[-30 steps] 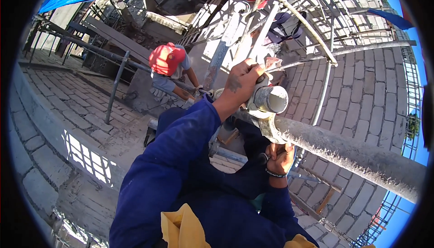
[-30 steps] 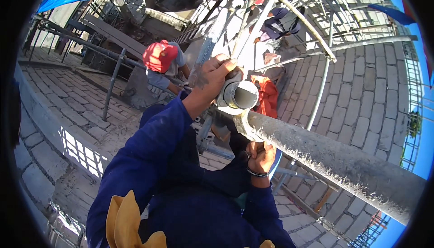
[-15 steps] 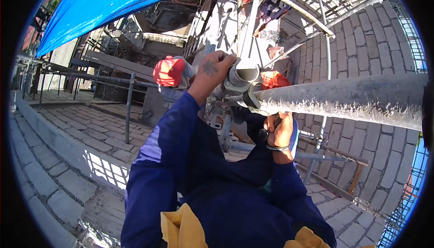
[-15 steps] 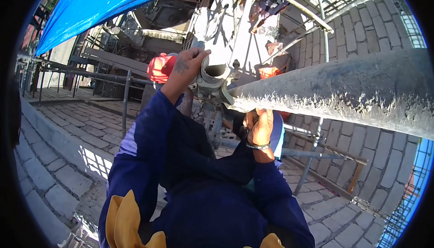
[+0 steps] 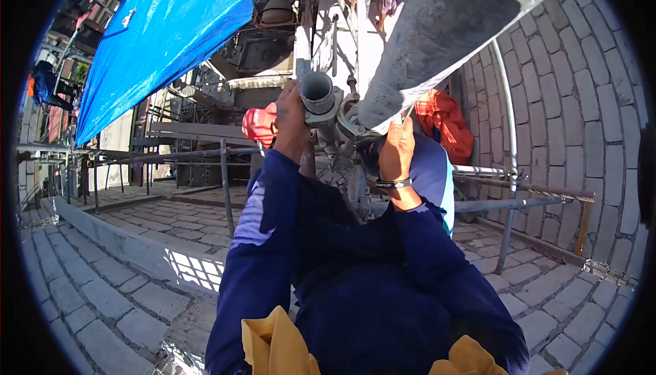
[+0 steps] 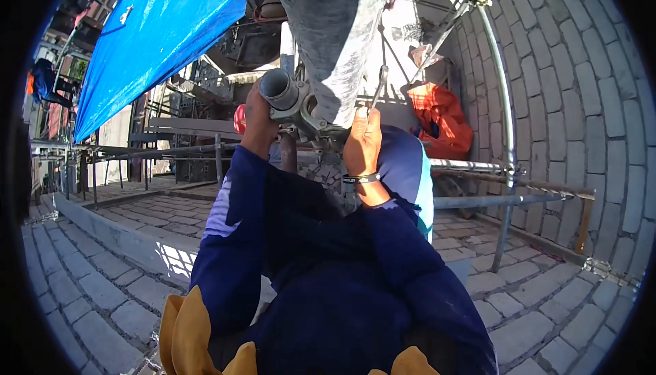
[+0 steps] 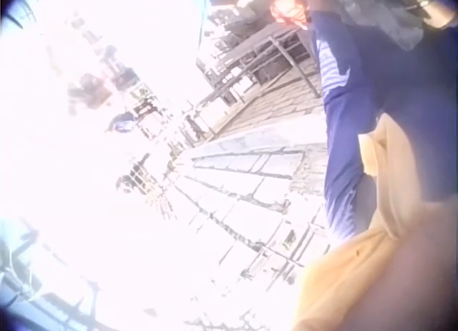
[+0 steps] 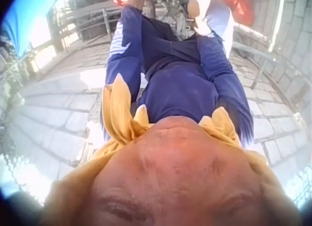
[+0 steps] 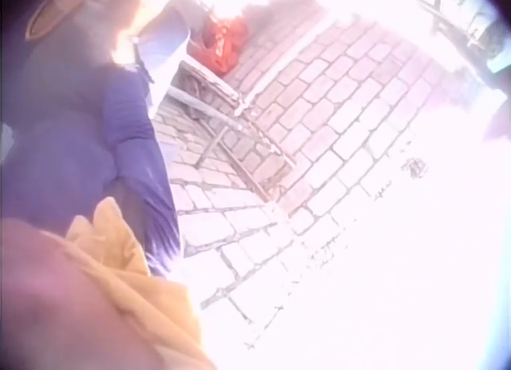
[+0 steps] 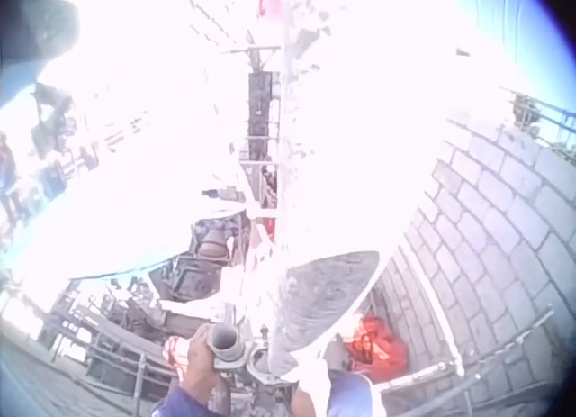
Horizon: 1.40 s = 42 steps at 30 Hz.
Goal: Use a wrench to tighten clamps and secure metal pipes while assembling a scaffolding structure.
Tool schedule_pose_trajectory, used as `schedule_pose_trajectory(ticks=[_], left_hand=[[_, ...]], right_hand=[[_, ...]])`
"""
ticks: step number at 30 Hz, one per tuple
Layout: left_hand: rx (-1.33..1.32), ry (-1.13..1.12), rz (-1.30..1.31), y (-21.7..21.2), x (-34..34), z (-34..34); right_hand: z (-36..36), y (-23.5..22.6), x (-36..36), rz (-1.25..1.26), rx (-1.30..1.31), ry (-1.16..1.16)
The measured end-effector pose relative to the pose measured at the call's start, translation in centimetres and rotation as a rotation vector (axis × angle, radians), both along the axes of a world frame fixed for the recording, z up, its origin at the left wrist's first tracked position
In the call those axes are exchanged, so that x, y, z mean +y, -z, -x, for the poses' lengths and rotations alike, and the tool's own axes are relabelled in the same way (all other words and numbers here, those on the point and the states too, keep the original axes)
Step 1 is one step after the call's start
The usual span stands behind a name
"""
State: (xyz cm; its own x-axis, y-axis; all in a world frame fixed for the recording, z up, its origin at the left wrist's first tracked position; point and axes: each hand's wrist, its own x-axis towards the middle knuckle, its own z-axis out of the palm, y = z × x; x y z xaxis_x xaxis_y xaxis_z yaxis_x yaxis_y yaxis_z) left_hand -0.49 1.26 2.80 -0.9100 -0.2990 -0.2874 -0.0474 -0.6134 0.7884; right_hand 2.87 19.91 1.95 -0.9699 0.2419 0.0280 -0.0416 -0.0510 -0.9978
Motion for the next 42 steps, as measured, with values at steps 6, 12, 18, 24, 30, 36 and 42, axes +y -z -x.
schedule_pose_trajectory(ticks=[6, 12, 18, 24, 30, 36, 42], left_hand=[[0.06, -0.212, -0.031, -1.2, 1.8, -0.7], [0.154, -0.321, -0.057, 0.6, 2.3, -0.7], [0.212, -0.429, -0.027, 1.2, 2.7, -0.8], [0.213, -0.47, 0.112, 0.4, 3.9, -0.7], [0.184, -0.548, 0.032, 0.6, 4.1, -1.0], [0.191, -0.593, 0.042, 0.9, 4.6, -0.6], [0.226, -0.324, 0.638, 3.6, 1.9, -0.6]], right_hand=[[2.8, -1.0, -0.9, -0.27, 0.122, 0.047], [5.8, 2.1, 0.0, -0.175, 0.231, -0.104], [7.0, 1.0, 0.8, -0.02, 0.161, -0.405], [8.7, 1.7, 2.3, 0.006, 0.144, -0.468], [9.1, 0.5, 1.1, -0.07, 0.228, -0.57], [10.3, -0.8, 0.2, 0.172, 0.005, -0.654], [9.8, 1.3, 0.9, -0.095, -0.144, -0.554]])
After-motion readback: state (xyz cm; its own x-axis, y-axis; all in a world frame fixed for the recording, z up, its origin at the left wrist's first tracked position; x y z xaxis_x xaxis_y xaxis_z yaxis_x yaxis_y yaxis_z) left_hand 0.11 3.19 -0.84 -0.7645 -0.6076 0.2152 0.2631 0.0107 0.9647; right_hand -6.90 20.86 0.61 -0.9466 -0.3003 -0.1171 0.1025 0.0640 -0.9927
